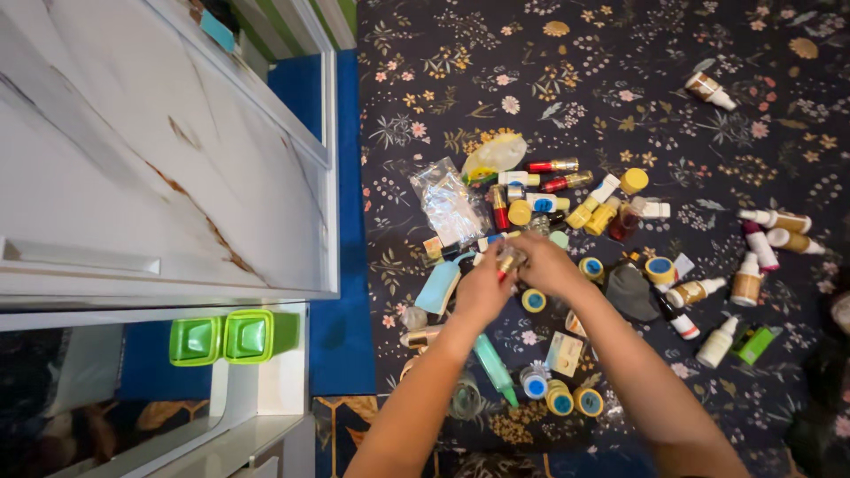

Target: The person sorts a large pile of cosmetic bottles, tubes, and boxes on a bed and places them into a white cabinet with glass shelves. They handle items one by one or in small groups, arranging them on shelves and in drawers.

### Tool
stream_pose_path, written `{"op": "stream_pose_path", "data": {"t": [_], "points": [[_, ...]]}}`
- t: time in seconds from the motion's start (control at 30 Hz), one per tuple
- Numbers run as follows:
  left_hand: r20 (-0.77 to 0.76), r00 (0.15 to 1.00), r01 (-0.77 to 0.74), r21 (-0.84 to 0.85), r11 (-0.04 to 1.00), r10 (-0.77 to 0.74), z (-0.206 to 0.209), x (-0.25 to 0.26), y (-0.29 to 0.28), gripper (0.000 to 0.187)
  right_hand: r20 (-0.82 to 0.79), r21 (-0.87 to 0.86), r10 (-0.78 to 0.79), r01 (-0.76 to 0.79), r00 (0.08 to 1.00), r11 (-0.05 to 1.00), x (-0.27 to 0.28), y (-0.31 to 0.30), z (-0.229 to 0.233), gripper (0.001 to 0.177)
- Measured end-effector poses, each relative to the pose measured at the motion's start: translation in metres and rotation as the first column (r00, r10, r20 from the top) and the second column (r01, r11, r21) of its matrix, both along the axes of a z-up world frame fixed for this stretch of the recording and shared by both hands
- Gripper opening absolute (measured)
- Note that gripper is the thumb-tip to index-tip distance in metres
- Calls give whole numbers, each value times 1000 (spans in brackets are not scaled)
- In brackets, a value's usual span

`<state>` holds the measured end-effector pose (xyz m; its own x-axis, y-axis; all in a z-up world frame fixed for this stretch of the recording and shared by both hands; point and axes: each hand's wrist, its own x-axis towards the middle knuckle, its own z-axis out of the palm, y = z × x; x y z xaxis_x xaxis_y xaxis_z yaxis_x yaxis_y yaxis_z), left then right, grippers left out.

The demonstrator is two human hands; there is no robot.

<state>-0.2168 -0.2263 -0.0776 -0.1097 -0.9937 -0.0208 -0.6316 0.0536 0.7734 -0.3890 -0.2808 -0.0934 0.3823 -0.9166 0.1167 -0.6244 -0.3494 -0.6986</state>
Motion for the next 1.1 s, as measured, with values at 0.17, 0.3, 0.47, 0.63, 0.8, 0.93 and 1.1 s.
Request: {"op": "stream_pose_path", "data": {"t": [0.17, 0.3, 0.47, 0.63, 0.8, 0.93, 1.1], "points": [[-384, 905, -152, 111, 982, 184, -9, 39, -6, 59, -299, 107, -306, 351, 904, 930, 44, -70, -73, 33], [-485, 846, -210, 81, 974, 222, -38, 64, -2, 55, -483, 140, -390, 509, 784, 849, 75, -95, -128, 35], [-690, 526, -294, 400, 868, 497, -82, 85, -8, 36, -426, 170, -509, 619, 748, 767, 75, -86, -106, 41], [-781, 212, -196, 554, 809, 587, -85, 71, -30, 33, 135, 229, -464, 428, 876, 874, 77, -20, -43, 37], [-810, 300, -356, 394, 847, 503, -67, 45, -51, 36, 267, 279, -250, 174, 931, 945, 62, 10, -28, 34], [-772, 326, -376, 424, 824, 546, -58, 48, -54, 35, -141, 191, -386, 408, 912, 893, 14, -65, -53, 29], [-808, 255, -158, 506, 848, 530, -68, 67, -34, 40, -595, -322, -321, 147, 737, 935, -63, -167, -94, 54]]}}
